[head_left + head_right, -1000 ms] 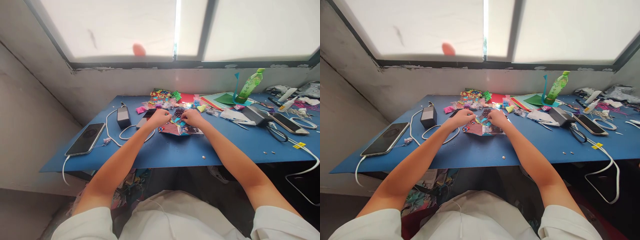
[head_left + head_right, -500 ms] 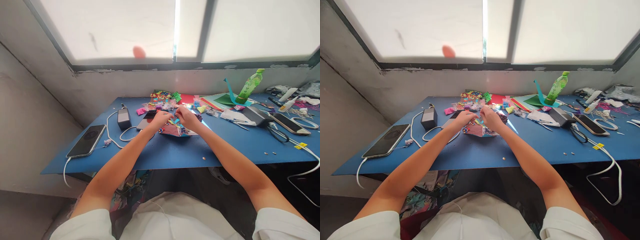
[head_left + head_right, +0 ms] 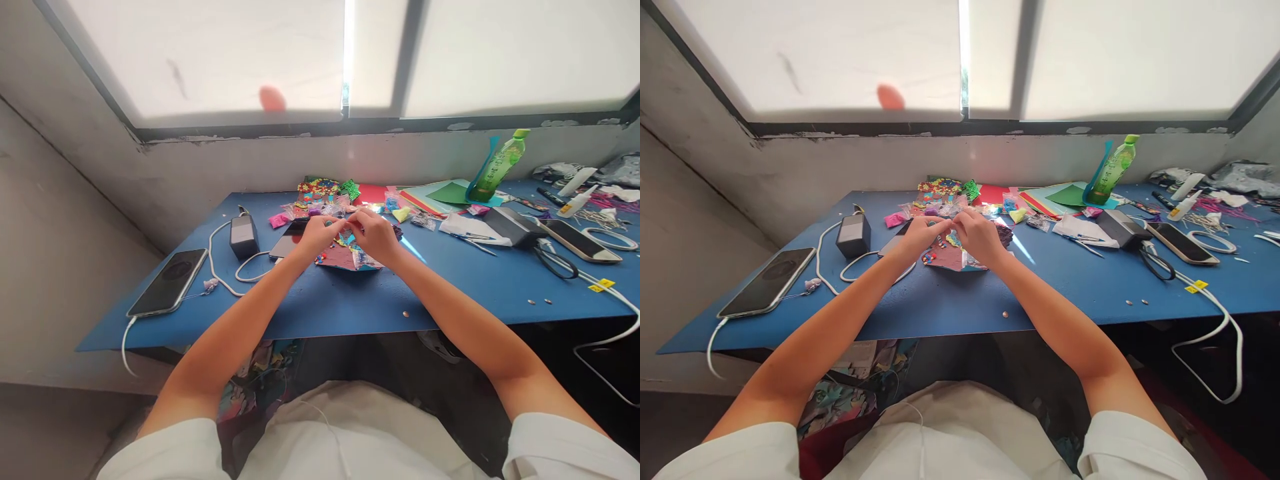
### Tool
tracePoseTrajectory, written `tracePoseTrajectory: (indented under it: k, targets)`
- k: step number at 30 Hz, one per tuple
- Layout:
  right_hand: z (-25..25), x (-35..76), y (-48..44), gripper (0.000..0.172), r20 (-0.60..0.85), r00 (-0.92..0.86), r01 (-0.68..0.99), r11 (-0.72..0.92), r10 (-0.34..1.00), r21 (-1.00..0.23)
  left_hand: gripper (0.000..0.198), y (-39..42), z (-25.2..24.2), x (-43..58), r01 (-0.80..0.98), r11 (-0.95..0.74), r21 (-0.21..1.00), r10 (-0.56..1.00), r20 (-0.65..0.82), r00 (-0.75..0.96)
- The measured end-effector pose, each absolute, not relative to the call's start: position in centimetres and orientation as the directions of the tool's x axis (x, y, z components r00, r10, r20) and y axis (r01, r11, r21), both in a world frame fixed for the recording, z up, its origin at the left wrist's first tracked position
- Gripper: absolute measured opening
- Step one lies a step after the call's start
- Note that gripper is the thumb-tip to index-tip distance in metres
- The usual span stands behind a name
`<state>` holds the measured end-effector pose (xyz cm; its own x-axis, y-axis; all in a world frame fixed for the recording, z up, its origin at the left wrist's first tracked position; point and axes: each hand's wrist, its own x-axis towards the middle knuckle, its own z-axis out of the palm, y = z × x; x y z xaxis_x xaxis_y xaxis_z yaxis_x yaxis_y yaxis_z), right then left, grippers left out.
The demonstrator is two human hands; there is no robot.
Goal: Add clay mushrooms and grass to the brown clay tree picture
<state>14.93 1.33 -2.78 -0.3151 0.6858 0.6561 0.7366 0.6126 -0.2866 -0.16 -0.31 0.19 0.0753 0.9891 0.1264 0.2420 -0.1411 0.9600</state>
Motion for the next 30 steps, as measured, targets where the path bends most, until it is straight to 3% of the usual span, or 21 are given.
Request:
tracePoseTrajectory:
  k: [17,30]
  targets:
    - [-2.0,15.3,1.3,0.019,0.677,-0.370,0.626,0.709,0.636,-0.325,0.026,1.4,0.0,-2.1,0.137,-0.050,0.989,0.942,0.001,0.334]
    - [-2.1,15.1,1.3,0.013,0.681,-0.332,0.619,0.696,0.653,-0.364,0.022,0.3,1.5,-1.5,0.104,-0.055,0.993,0.961,0.024,0.276]
